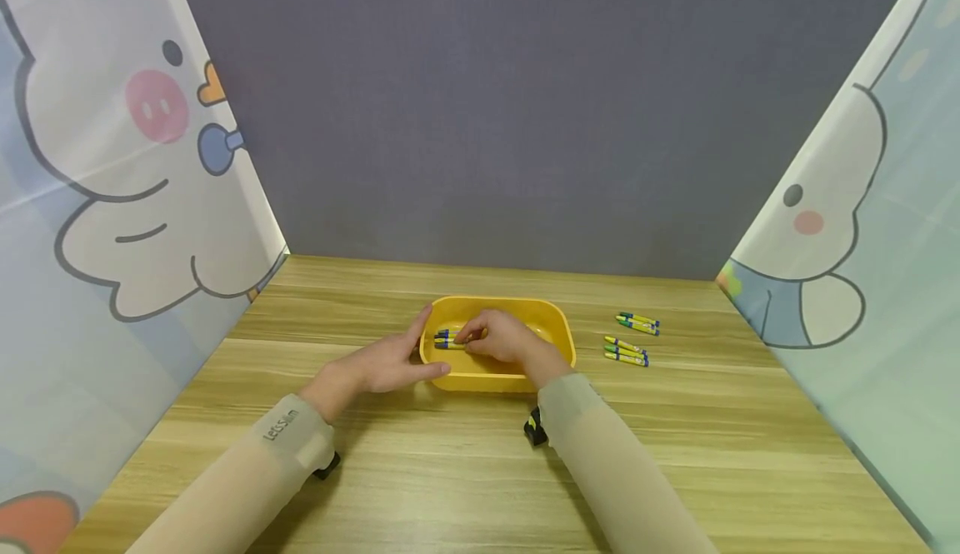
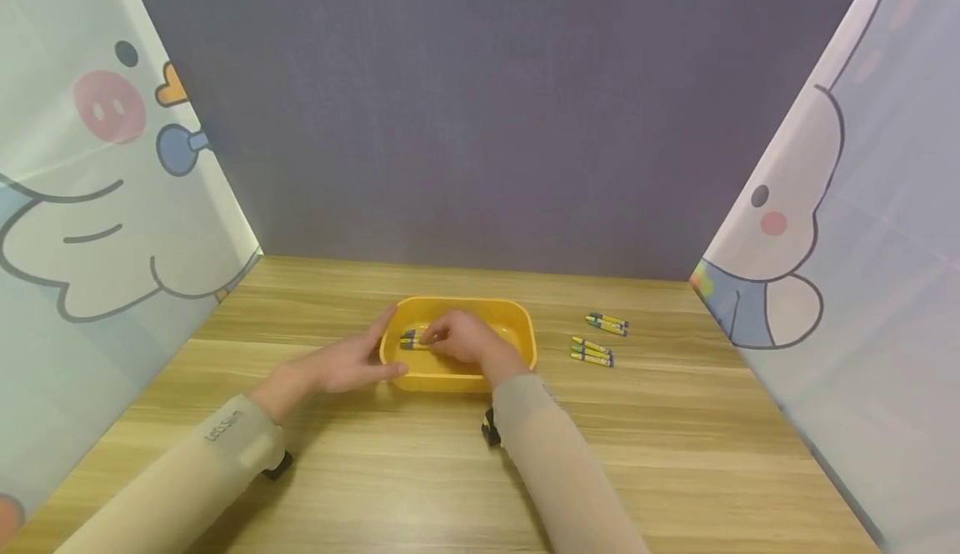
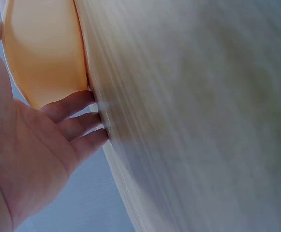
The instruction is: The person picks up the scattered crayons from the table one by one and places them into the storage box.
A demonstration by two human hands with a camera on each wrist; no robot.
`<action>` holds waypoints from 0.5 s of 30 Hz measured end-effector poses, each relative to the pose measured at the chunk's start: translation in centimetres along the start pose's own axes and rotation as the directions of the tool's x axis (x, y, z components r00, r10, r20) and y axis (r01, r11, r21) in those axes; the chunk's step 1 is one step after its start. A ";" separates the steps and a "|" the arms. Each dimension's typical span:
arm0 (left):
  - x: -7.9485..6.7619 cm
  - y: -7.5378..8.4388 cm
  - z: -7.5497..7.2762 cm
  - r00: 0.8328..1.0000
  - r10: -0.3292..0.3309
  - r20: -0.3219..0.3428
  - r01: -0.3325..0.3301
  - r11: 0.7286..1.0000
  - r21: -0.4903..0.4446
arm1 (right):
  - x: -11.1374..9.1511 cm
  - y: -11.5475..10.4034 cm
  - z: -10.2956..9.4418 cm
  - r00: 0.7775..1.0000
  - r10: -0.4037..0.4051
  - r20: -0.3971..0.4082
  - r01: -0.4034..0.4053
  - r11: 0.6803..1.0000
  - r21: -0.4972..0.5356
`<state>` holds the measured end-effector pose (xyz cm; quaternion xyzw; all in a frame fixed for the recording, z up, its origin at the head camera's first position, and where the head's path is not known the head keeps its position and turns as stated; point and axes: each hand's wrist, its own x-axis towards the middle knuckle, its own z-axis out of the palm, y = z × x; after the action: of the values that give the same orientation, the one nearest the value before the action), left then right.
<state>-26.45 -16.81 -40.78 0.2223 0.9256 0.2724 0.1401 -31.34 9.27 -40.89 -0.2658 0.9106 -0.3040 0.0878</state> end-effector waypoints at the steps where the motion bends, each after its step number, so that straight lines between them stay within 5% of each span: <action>1: 0.0 0.0 0.0 1.000 0.002 -0.001 -0.002 1.000 0.003 | 0.0 0.0 0.0 1.000 0.000 -0.007 0.000 1.000 -0.007; 15: 0.1 0.0 0.1 1.000 0.018 -0.009 -0.018 1.000 0.019 | 0.2 0.0 -0.1 0.999 -0.007 -0.032 0.007 1.000 -0.018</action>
<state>-26.53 -16.73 -40.85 0.2306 0.9268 0.2659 0.1312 -31.52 9.16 -40.81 -0.2648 0.9137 -0.3003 0.0695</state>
